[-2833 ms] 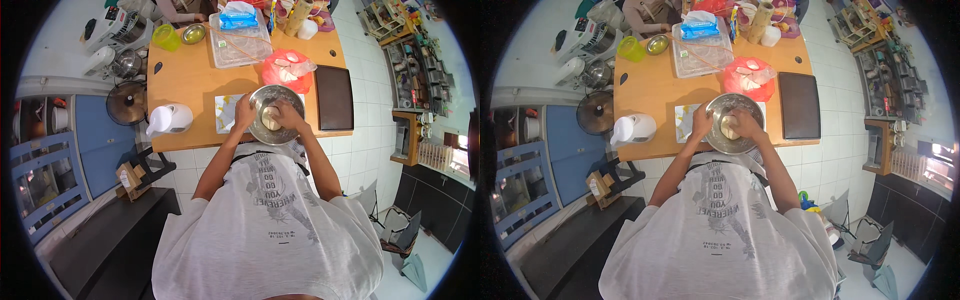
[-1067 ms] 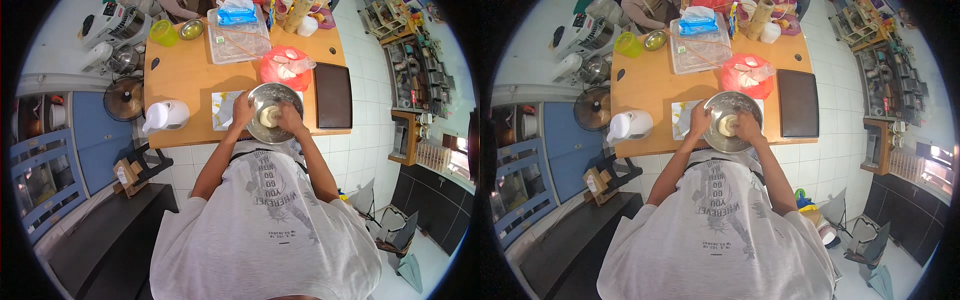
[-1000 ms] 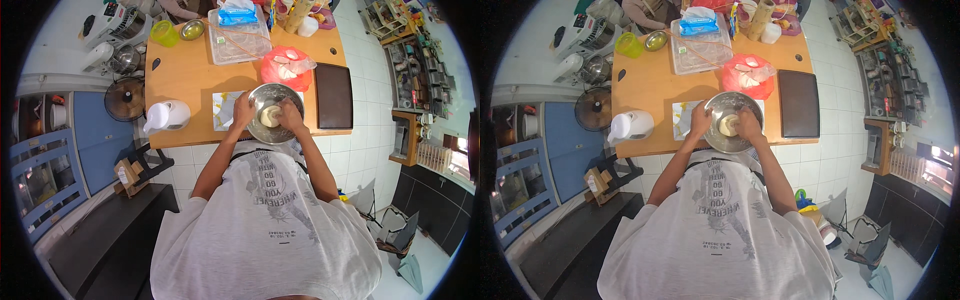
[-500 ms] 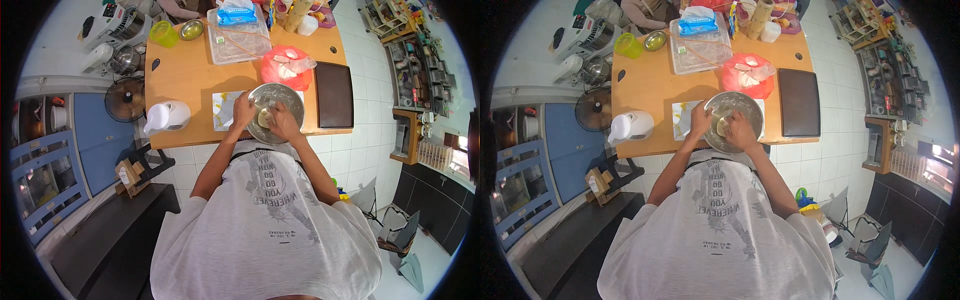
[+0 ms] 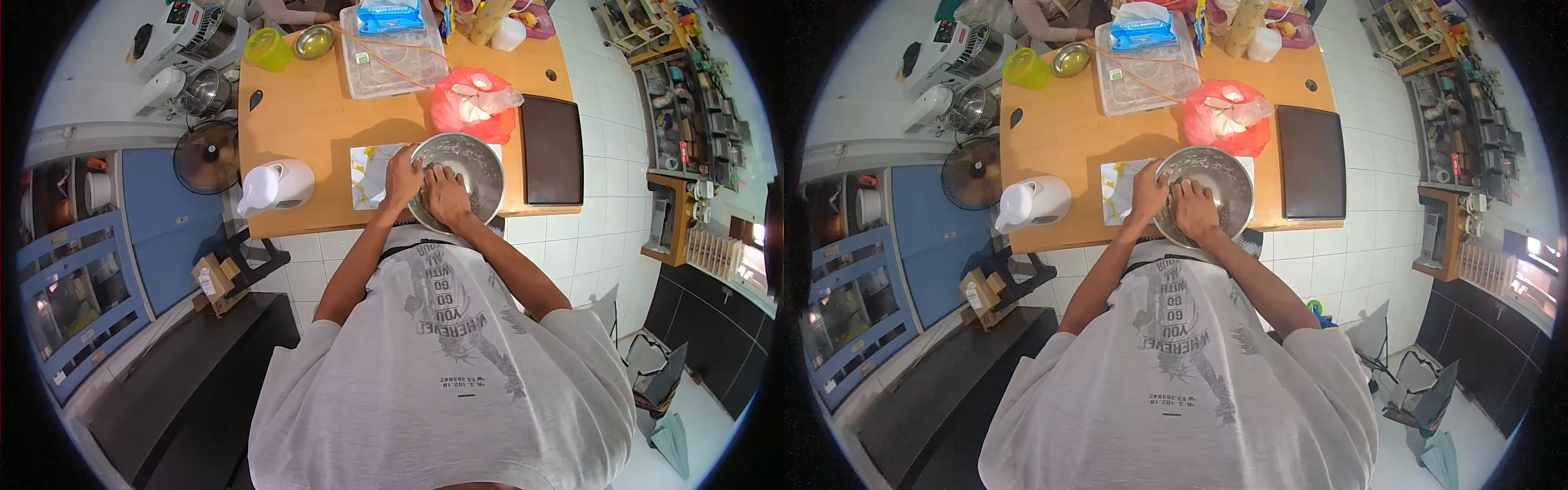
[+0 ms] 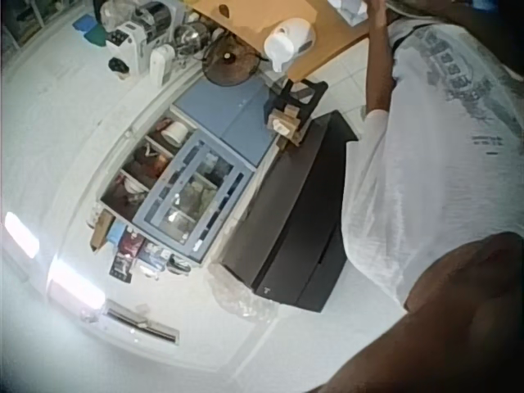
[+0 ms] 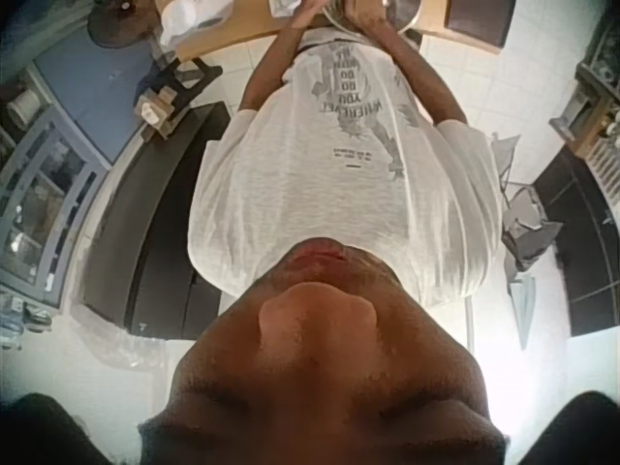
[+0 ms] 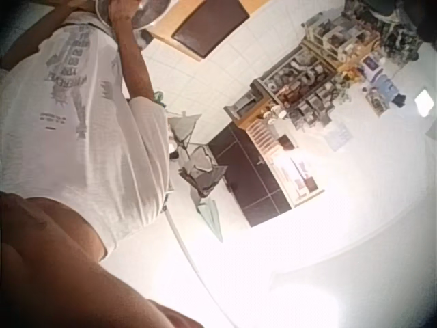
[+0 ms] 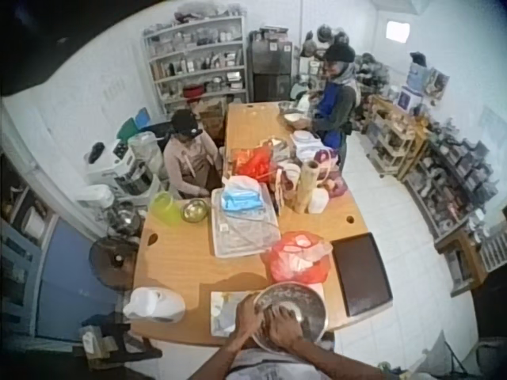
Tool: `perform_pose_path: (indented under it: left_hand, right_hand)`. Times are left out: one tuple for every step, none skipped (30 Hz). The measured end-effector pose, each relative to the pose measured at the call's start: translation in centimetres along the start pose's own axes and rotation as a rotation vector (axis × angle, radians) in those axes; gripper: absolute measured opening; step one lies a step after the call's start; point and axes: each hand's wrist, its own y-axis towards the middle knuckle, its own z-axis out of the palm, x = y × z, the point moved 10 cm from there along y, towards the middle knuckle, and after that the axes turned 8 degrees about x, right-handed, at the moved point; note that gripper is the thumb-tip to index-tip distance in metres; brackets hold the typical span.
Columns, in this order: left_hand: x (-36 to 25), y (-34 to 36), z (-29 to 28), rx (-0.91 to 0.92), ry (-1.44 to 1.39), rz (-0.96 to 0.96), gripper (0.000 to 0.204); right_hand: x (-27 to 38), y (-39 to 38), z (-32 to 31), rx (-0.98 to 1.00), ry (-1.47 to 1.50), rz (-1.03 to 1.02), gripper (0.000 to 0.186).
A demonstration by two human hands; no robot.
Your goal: The person kneads a ball of dough inside a metal bowl by hand, repeatedly pressing and folding it. After kneading, the person picks up a white pitcher.
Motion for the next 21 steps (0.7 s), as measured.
perform_pose_path:
  left_hand:
    - [0.1, 0.0, 0.1, 0.005, 0.008, 0.004, 0.025]
    - [0.0, 0.0, 0.0, 0.001, -0.005, 0.018, 0.025]
    - [-0.1, 0.0, 0.1, -0.003, -0.018, 0.031, 0.026]
    - [-0.2, -0.1, 0.1, -0.006, -0.031, 0.045, 0.026]
    - [-0.3, 0.0, 0.1, -0.005, -0.032, 0.043, 0.026]
    - [-0.3, 0.0, 0.1, -0.004, -0.032, 0.040, 0.026]
    - [-0.3, 0.1, 0.1, -0.002, -0.033, 0.037, 0.026]
    - [-0.4, 0.2, 0.2, -0.005, -0.033, 0.045, 0.026]
    - [-0.4, 0.3, 0.2, -0.007, -0.034, 0.053, 0.026]
    - [-0.5, 0.3, 0.2, -0.010, -0.034, 0.061, 0.027]
    - [-0.3, 0.4, 0.2, -0.012, -0.035, 0.062, 0.027]
    - [-0.2, 0.4, 0.2, -0.015, -0.035, 0.063, 0.028]
    - [0.0, 0.4, 0.1, -0.019, -0.035, 0.064, 0.028]
    - [0.1, 0.4, 0.2, -0.026, -0.030, 0.070, 0.029]
    - [0.2, 0.5, 0.2, -0.034, -0.024, 0.075, 0.030]
    - [0.2, 0.5, 0.2, -0.042, -0.019, 0.080, 0.031]
    - [0.4, 0.5, 0.5, -0.018, -0.023, 0.061, 0.032]
    - [0.4, 0.5, 0.4, 0.007, -0.022, 0.042, 0.033]
    - [0.3, 0.5, 0.4, 0.032, -0.021, 0.022, 0.034]
    - [0.4, 0.3, 0.1, 0.013, -0.017, 0.019, 0.034]
    - [0.8, 0.1, 0.0, -0.002, -0.011, 0.017, 0.034]
  right_hand:
    - [0.3, -0.1, 0.3, 0.014, -0.010, -0.008, 0.028]
    - [0.3, 0.0, 0.5, 0.016, -0.023, -0.024, 0.029]
    - [0.2, 0.4, 0.6, 0.018, -0.036, -0.040, 0.029]
    - [0.2, 0.7, 0.8, 0.019, -0.049, -0.055, 0.029]
    - [-0.1, 1.1, 0.9, 0.030, -0.053, -0.060, 0.029]
    - [-0.3, 1.4, 1.0, 0.040, -0.056, -0.065, 0.030]
    - [-0.4, 1.7, 1.2, 0.050, -0.059, -0.069, 0.030]
    - [-0.8, 1.9, 1.0, 0.025, -0.042, -0.062, 0.030]
    - [-1.1, 2.1, 0.9, 0.000, -0.026, -0.055, 0.030]
    - [-1.3, 2.2, 0.8, -0.025, -0.009, -0.048, 0.030]
    - [-1.7, 2.4, 0.6, -0.040, 0.030, -0.006, 0.029]
    - [-2.0, 2.6, 0.5, -0.055, 0.070, 0.035, 0.030]
    - [-2.5, 2.7, 0.3, -0.070, 0.110, 0.076, 0.030]
    - [-3.0, 2.8, 0.4, -0.067, 0.164, 0.077, 0.029]
    - [-3.5, 2.8, 0.6, -0.064, 0.218, 0.077, 0.028]
    - [-4.1, 2.7, 0.6, -0.060, 0.272, 0.077, 0.027]
    - [-4.0, 2.4, 0.5, -0.048, 0.380, -0.006, 0.024]
    - [-3.9, 1.6, -0.2, -0.035, 0.492, -0.089, 0.022]
    - [-3.9, 0.7, -1.0, -0.021, 0.605, -0.172, 0.021]
    - [-3.4, -0.2, -2.0, 0.009, 0.583, -0.228, 0.023]
    - [-2.9, -1.2, -3.0, 0.036, 0.564, -0.281, 0.026]
